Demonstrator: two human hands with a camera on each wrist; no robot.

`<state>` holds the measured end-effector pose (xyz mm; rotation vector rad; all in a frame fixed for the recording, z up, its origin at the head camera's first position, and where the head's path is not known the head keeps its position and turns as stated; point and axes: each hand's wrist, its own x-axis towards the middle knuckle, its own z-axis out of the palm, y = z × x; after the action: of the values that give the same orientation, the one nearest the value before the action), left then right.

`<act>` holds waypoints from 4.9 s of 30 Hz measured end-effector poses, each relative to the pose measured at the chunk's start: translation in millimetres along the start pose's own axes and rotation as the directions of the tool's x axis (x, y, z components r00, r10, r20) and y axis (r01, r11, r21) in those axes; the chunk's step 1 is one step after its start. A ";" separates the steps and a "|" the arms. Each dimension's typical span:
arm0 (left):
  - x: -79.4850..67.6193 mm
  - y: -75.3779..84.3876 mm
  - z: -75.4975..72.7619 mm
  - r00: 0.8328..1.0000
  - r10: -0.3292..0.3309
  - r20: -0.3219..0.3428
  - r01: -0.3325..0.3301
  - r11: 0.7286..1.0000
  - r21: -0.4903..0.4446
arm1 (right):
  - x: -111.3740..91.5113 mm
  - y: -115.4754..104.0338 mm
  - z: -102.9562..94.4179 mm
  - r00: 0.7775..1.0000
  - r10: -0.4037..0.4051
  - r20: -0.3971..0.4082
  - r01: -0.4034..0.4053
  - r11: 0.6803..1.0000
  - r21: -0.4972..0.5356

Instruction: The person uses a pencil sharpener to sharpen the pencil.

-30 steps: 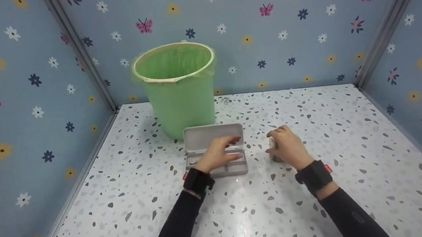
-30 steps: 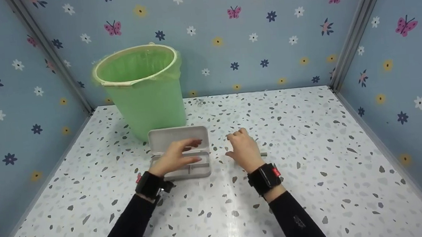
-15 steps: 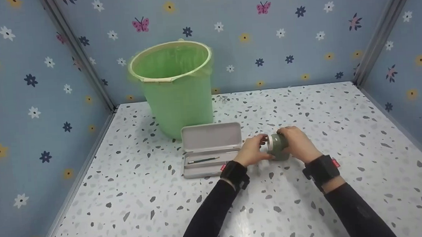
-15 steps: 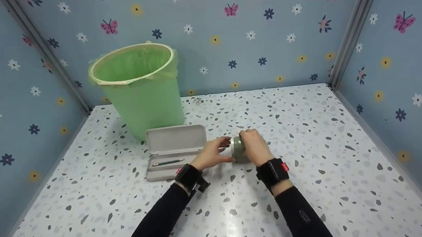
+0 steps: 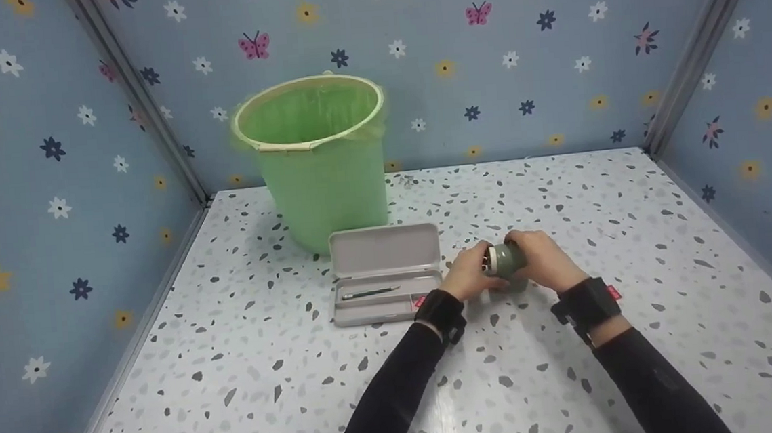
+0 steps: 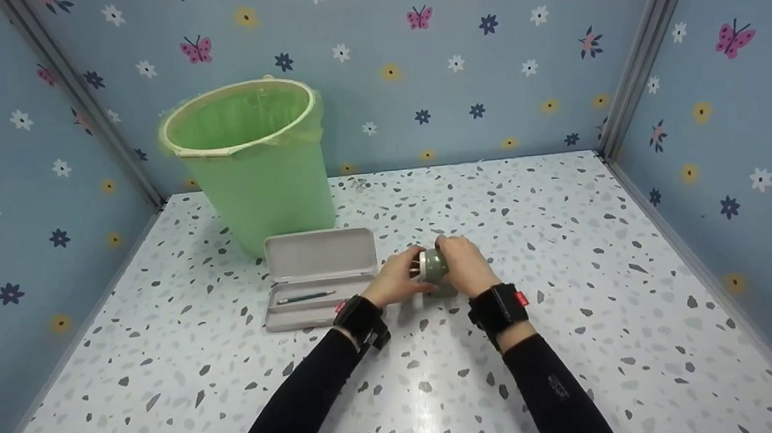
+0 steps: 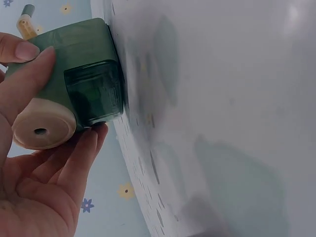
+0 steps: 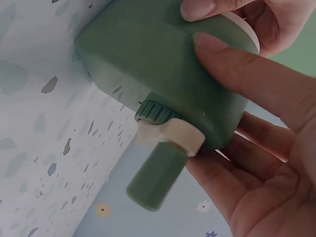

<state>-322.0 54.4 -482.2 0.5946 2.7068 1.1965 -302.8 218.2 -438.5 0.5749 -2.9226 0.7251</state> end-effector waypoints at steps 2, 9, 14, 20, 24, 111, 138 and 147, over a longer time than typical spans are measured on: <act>-1.3 -0.3 -0.5 1.000 0.000 0.005 0.000 1.000 -0.016 | -0.2 -0.5 -0.5 1.000 0.006 0.004 -0.006 1.000 0.011; -3.2 -0.7 -4.0 1.000 0.027 -0.002 -0.027 0.996 -0.085 | -1.2 -8.1 -5.9 0.997 0.051 -0.055 -0.051 0.999 -0.005; -7.0 3.4 -6.6 0.999 0.041 -0.027 -0.044 0.994 -0.100 | -1.2 -15.9 -10.4 0.980 0.162 -0.113 -0.165 0.986 -0.016; -10.0 9.0 -3.6 0.995 0.027 -0.101 -0.032 0.998 -0.047 | -1.6 -21.1 -14.2 0.953 0.224 -0.204 -0.232 0.973 -0.016; -10.2 12.2 0.1 0.988 0.015 -0.152 -0.018 1.000 -0.018 | -1.3 -25.8 -14.5 0.946 0.229 -0.228 -0.242 0.970 -0.031; -22.0 -34.0 -47.9 0.975 0.189 -0.121 -0.224 0.802 -0.553 | 7.0 14.8 1.2 0.995 -0.027 0.096 -0.040 0.776 0.629; -31.1 -54.5 -80.3 0.991 0.093 -0.094 -0.130 0.811 -0.571 | -6.5 38.5 -12.7 0.997 0.063 0.035 -0.070 0.733 0.677; -33.1 -58.2 -84.9 0.991 0.083 -0.105 -0.128 0.817 -0.562 | -2.2 38.7 -30.4 0.998 0.069 0.012 -0.060 0.757 0.651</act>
<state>-331.9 -52.4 -468.6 0.6162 2.1967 1.9777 -315.7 264.7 -428.9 0.4955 -2.6194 1.7779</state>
